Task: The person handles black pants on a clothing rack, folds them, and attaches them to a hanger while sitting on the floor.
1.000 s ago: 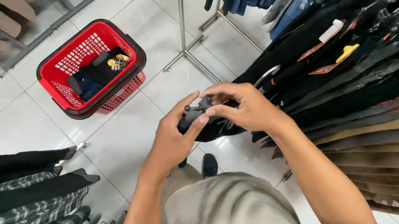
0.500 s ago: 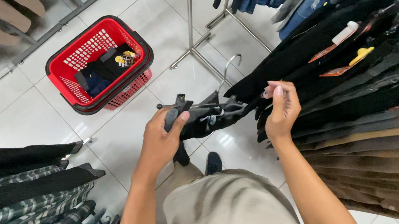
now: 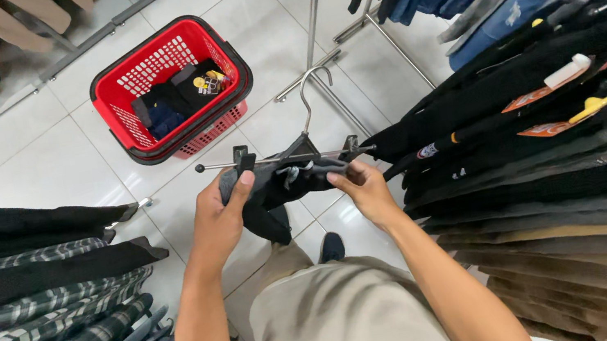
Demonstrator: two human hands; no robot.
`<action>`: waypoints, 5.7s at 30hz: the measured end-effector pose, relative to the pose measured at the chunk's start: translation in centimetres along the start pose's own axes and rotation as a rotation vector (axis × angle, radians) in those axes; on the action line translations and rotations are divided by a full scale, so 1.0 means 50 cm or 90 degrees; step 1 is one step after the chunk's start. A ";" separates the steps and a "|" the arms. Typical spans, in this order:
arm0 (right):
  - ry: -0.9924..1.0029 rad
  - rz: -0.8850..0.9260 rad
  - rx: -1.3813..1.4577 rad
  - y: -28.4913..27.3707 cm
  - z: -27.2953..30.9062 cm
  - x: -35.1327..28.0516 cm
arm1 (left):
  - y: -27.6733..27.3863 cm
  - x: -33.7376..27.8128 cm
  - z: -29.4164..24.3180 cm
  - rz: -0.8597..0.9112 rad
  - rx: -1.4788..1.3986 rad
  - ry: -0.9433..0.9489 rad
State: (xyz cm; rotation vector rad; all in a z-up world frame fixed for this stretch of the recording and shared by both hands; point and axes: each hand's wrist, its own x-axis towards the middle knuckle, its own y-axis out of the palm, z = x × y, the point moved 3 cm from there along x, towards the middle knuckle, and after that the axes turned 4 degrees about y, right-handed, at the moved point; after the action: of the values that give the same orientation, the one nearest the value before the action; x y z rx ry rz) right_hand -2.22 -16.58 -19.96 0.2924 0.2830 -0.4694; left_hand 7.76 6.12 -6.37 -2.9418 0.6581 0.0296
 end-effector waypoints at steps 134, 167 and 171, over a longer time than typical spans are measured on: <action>-0.295 -0.312 -0.351 0.195 0.392 0.130 | -0.148 0.401 -0.110 0.163 -0.216 0.037; -0.033 -0.520 -0.822 -0.067 0.819 0.040 | 0.110 0.648 -0.407 0.293 -0.129 0.048; -0.284 -0.746 -1.337 -0.261 0.828 0.016 | 0.191 0.724 -0.450 0.240 -0.092 0.098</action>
State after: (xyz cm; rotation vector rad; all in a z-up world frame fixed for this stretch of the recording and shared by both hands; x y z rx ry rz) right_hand 0.42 -42.03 15.13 -2.1178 0.3491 -1.0823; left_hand 36.27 -20.62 13.12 -2.9269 1.2749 -0.1185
